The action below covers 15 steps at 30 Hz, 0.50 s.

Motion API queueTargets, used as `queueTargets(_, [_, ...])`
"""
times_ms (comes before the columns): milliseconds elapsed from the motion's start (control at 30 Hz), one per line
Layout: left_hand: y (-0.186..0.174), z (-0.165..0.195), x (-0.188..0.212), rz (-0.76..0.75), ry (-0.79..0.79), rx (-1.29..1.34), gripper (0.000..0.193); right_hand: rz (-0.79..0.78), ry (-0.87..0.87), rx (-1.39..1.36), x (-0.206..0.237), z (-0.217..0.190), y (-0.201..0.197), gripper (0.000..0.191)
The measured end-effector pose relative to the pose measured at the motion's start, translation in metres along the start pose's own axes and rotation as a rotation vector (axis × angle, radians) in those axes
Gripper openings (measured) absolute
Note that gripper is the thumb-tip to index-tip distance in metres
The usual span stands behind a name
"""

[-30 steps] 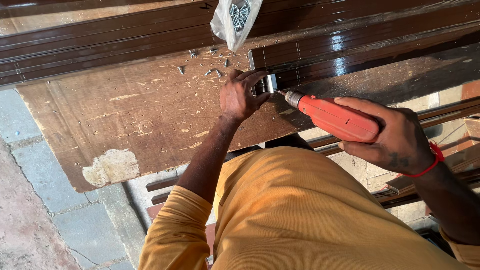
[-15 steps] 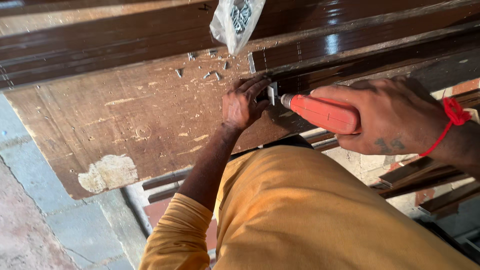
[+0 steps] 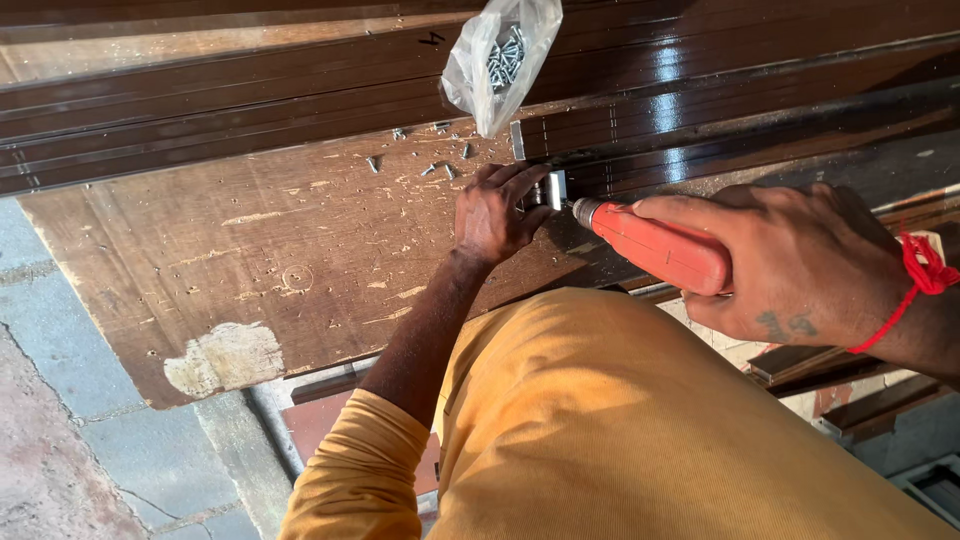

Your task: The person retrieves a corded drill and uses it to drive screws into metal brackets attached to long, dark metal bars. They repeatedly pick up brackets and screws from a box and a plastic bag, then fasten the brackets to the bars.

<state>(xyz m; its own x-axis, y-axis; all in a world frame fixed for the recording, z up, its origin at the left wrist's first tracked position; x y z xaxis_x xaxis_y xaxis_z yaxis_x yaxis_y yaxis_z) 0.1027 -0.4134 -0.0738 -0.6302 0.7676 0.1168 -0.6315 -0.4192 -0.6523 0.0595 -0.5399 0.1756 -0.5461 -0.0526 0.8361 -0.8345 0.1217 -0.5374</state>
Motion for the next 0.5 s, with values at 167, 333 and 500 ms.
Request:
queueTargets(167, [0.005, -0.005, -0.004, -0.022, 0.012, 0.014, 0.060, -0.021, 0.009, -0.009, -0.008, 0.008, 0.000, 0.083])
queueTargets(333, [0.001, -0.006, -0.007, -0.010, 0.040, 0.017, 0.059, -0.140, 0.105, 0.022, -0.021, 0.021, 0.008, 0.090])
queueTargets(500, [-0.002, -0.008, -0.007, -0.007, 0.033, 0.047, 0.058, -0.237, 0.165, 0.135, -0.023, 0.021, 0.021, 0.116])
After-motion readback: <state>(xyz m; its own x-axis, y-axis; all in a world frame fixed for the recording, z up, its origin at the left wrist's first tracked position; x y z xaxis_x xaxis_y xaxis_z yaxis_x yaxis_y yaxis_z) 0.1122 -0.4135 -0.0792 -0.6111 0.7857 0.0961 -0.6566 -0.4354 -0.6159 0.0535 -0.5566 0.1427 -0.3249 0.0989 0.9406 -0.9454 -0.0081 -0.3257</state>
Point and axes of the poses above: each hand's wrist, its own x-axis away from the middle knuckle, its own y-axis out of the palm, z = x × y, the point moved 8 cm from there along -x, towards the middle knuckle, and after that the axes turned 13 degrees about -z, right-handed, at the moved point
